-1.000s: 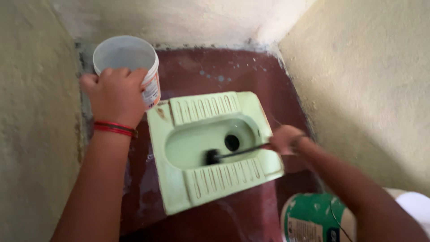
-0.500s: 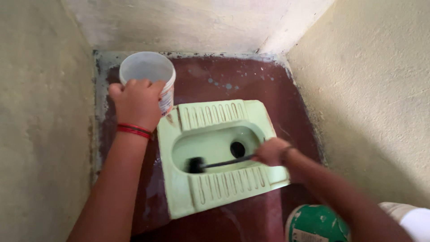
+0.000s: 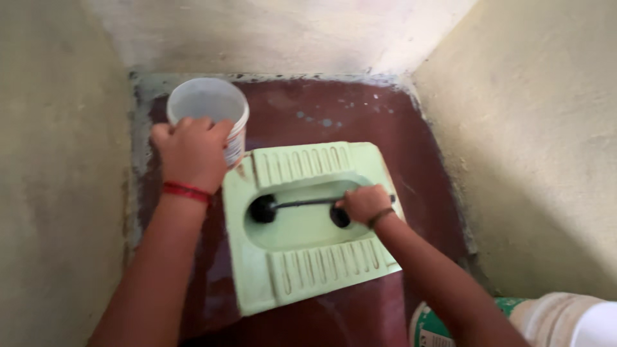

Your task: The person cleans a squat toilet by repeatedly scrubbing the basin with a toilet brush and rinsing it with water from a small container. The person pours water into the toilet multiple times and scrubs the surface thoroughly.

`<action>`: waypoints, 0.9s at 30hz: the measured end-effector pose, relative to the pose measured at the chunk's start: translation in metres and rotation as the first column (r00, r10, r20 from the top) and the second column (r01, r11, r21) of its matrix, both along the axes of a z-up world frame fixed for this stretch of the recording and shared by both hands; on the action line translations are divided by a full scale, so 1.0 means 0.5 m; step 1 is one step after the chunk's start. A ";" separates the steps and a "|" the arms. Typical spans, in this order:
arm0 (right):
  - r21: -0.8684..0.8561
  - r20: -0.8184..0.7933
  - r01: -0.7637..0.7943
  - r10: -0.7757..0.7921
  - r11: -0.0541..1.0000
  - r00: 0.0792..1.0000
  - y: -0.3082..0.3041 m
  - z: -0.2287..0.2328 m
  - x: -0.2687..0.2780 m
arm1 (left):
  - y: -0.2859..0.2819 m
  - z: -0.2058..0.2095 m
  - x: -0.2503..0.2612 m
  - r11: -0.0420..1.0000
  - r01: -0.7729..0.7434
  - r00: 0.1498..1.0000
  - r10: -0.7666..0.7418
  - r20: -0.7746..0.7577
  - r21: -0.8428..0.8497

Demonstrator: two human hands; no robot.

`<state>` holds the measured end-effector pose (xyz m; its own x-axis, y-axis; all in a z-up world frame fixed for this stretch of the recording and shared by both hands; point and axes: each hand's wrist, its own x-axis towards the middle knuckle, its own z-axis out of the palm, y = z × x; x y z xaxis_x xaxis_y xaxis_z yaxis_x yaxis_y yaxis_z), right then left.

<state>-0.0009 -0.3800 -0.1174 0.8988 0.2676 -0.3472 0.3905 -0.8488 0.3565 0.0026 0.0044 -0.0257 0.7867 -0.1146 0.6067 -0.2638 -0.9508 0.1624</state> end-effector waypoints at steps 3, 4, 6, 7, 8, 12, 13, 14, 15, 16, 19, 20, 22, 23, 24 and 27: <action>-0.083 0.060 0.169 -0.165 0.982 0.985 -0.061 0.002 0.024 | 0.000 0.001 -0.012 1.000 -0.006 1.000 0.007 -0.020 0.021; -0.128 0.059 0.214 -0.208 0.968 0.976 -0.096 0.005 0.025 | 0.005 0.000 -0.012 0.999 -0.020 1.000 0.021 -0.021 0.038; -0.028 0.139 0.333 -0.326 0.942 0.935 -0.183 0.020 0.021 | 0.019 -0.008 -0.012 0.998 -0.021 0.999 0.022 -0.025 0.053; -0.041 0.114 0.377 -0.371 0.925 0.922 -0.230 0.035 0.016 | 0.025 -0.015 -0.012 0.998 -0.022 0.999 0.024 -0.028 0.057; -0.055 0.091 0.418 -0.413 0.907 0.906 -0.262 0.047 0.015 | 0.029 -0.022 -0.011 0.994 -0.050 0.998 0.053 -0.030 0.094; -0.125 0.128 0.295 -0.280 0.947 0.952 -0.260 0.033 0.002 | 0.031 -0.047 -0.002 0.984 -0.082 0.996 0.086 -0.018 0.158; -0.099 0.156 0.236 -0.219 0.967 0.963 -0.248 0.032 0.011 | 0.028 -0.049 -0.003 0.986 -0.069 0.997 0.073 -0.015 0.154; -0.075 0.183 0.179 -0.163 0.981 0.970 -0.233 0.033 0.015 | 0.023 -0.049 -0.004 0.991 -0.047 0.998 0.052 -0.037 0.128; -0.130 0.137 0.162 -0.144 0.978 0.980 -0.218 0.039 0.022 | 0.017 -0.046 -0.004 0.995 -0.025 0.998 0.031 -0.060 0.101; -0.186 0.096 0.144 -0.128 0.972 0.987 -0.203 0.051 0.036 | 0.007 -0.041 -0.003 0.998 -0.003 0.997 0.008 -0.077 0.070; -0.253 -0.143 0.138 -0.178 0.958 0.974 -0.107 0.055 0.054 | -0.012 -0.023 -0.009 0.995 -0.002 0.996 0.012 -0.091 0.102; -0.180 -0.080 -0.006 -0.009 0.984 0.997 -0.056 0.038 0.044 | -0.015 -0.018 -0.010 0.996 0.007 0.996 0.000 -0.084 0.089; -0.038 0.090 -0.185 0.188 0.982 0.978 0.045 0.002 0.017 | -0.020 -0.012 -0.009 0.998 0.027 0.997 -0.023 -0.071 0.065; 0.038 0.186 -0.220 0.209 0.975 0.960 0.075 -0.008 0.010 | -0.021 -0.011 -0.010 0.998 0.030 0.998 -0.027 -0.052 0.058; 0.050 0.151 -0.183 0.174 0.982 0.973 0.073 -0.007 0.012 | -0.023 -0.010 -0.011 0.998 0.037 0.999 -0.035 -0.034 0.050; -0.002 0.067 -0.010 0.011 1.000 0.998 0.021 -0.011 0.050 | -0.013 -0.004 -0.010 0.996 0.017 0.999 -0.013 -0.053 0.085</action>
<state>0.0239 -0.3697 -0.1228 0.9172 0.2768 -0.2866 0.3745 -0.8443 0.3832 -0.0025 -0.0019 -0.0275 0.8150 -0.1765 0.5519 -0.2714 -0.9578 0.0945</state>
